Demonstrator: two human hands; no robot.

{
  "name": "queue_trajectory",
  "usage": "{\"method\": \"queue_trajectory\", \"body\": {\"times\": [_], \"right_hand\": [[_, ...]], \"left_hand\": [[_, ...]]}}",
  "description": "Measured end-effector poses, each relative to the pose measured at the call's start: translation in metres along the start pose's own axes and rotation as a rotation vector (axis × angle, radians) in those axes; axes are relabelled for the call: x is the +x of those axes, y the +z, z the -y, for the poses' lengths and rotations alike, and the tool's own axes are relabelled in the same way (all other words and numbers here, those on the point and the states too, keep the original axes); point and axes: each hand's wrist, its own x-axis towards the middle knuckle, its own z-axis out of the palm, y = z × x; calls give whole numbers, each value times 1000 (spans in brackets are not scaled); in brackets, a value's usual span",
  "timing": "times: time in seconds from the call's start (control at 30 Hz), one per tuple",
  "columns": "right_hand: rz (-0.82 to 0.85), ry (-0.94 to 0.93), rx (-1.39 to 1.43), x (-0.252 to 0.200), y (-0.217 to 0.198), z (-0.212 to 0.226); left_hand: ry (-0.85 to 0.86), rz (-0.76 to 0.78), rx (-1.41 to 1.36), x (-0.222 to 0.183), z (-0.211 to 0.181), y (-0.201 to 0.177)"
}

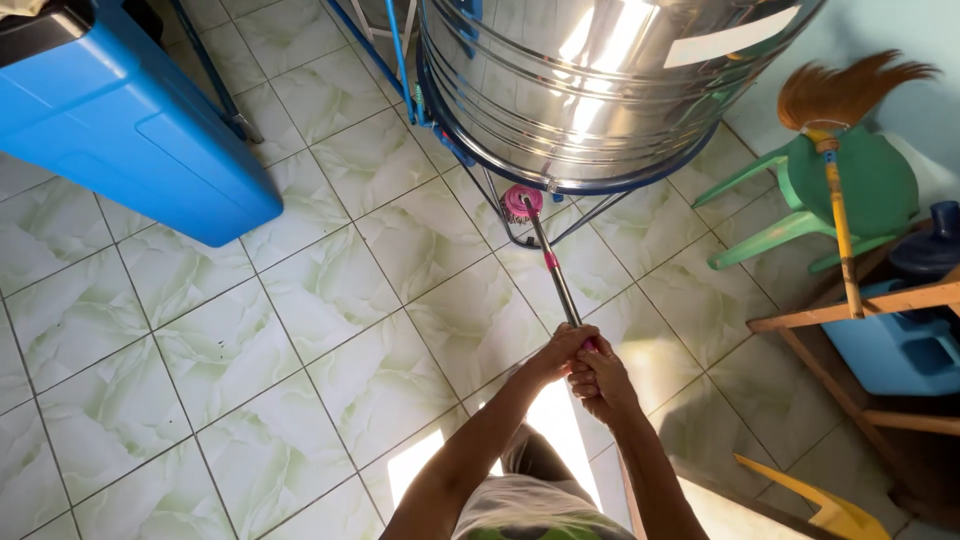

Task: Mopping the tiled floor in a water purification area around tanks and filters.

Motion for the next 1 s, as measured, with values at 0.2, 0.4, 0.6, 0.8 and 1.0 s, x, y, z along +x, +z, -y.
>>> {"method": "queue_trajectory", "body": {"times": [0.2, 0.4, 0.6, 0.8, 1.0], "right_hand": [[-61, -95, -78, 127, -23, -12], [-81, -120, 174, 169, -41, -28], [-112, -27, 233, 175, -3, -30], [-155, 33, 238, 246, 37, -3], [-62, -170, 315, 247, 21, -51]], "left_hand": [[-239, -119, -60, 58, 27, -66], [27, -715, 420, 9, -32, 5], [-129, -675, 608, 23, -53, -30], [-138, -642, 686, 89, -79, -92], [-98, -526, 834, 70, -50, -117]]}}
